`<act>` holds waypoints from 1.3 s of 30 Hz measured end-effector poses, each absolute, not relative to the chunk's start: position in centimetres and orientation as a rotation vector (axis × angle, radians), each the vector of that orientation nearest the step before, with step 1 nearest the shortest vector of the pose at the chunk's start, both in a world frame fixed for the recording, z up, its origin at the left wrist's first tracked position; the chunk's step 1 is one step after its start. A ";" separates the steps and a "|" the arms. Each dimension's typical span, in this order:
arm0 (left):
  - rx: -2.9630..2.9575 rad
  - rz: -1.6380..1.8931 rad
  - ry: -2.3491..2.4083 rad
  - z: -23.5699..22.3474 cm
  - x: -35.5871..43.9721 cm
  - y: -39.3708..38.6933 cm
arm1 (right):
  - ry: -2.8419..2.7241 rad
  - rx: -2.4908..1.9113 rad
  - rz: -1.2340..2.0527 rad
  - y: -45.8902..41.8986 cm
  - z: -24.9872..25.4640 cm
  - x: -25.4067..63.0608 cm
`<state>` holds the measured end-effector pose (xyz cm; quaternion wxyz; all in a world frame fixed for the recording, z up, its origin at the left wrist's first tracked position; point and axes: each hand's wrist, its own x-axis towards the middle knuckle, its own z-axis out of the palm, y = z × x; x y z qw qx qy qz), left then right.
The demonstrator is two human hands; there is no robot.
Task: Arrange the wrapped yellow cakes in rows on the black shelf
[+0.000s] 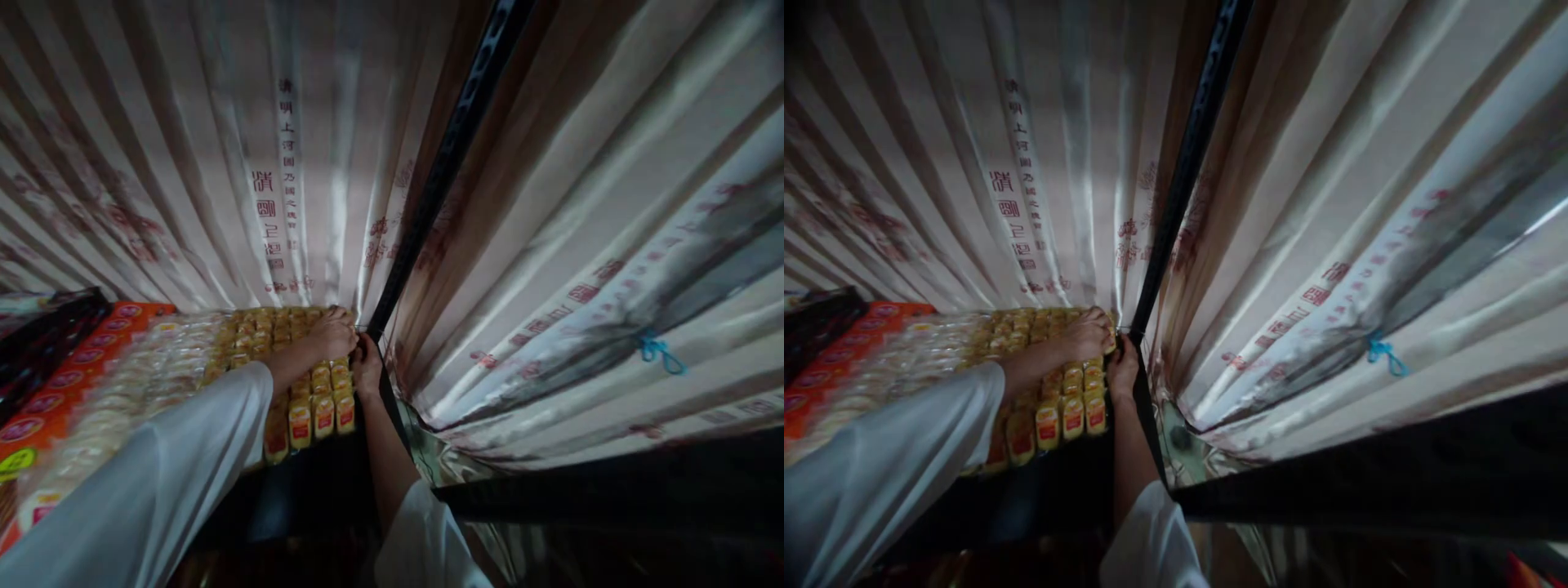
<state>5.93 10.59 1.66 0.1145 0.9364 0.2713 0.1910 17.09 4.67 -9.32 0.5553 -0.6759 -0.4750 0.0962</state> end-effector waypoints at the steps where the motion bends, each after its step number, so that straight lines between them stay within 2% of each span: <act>1: 2.761 0.540 0.810 1.7 5.9 10.5 | -1.104 -1.598 0.227 4.7 -9.4 17.2; 12: 2.714 0.638 0.801 3.3 4.1 6.3 | -1.043 -1.659 0.251 0.3 -6.6 16.0; 17: 2.436 0.715 0.858 4.8 1.0 -0.7 | -0.930 -1.536 0.345 -5.7 -3.9 13.5; 21: 2.240 0.674 0.698 4.6 -2.8 -8.2 | -0.849 -1.461 0.394 -11.9 -2.6 10.3; 27: 1.971 0.356 0.784 -1.1 -8.2 -17.1 | -0.860 -1.564 0.509 -19.6 -4.2 5.6; 32: 1.677 0.047 1.116 -7.6 -10.8 -19.7 | -1.041 -1.771 0.706 -22.3 -8.0 3.9; 39: 1.294 0.217 1.153 -13.6 -10.0 -20.3 | -1.013 -2.050 1.117 -23.1 -13.3 2.0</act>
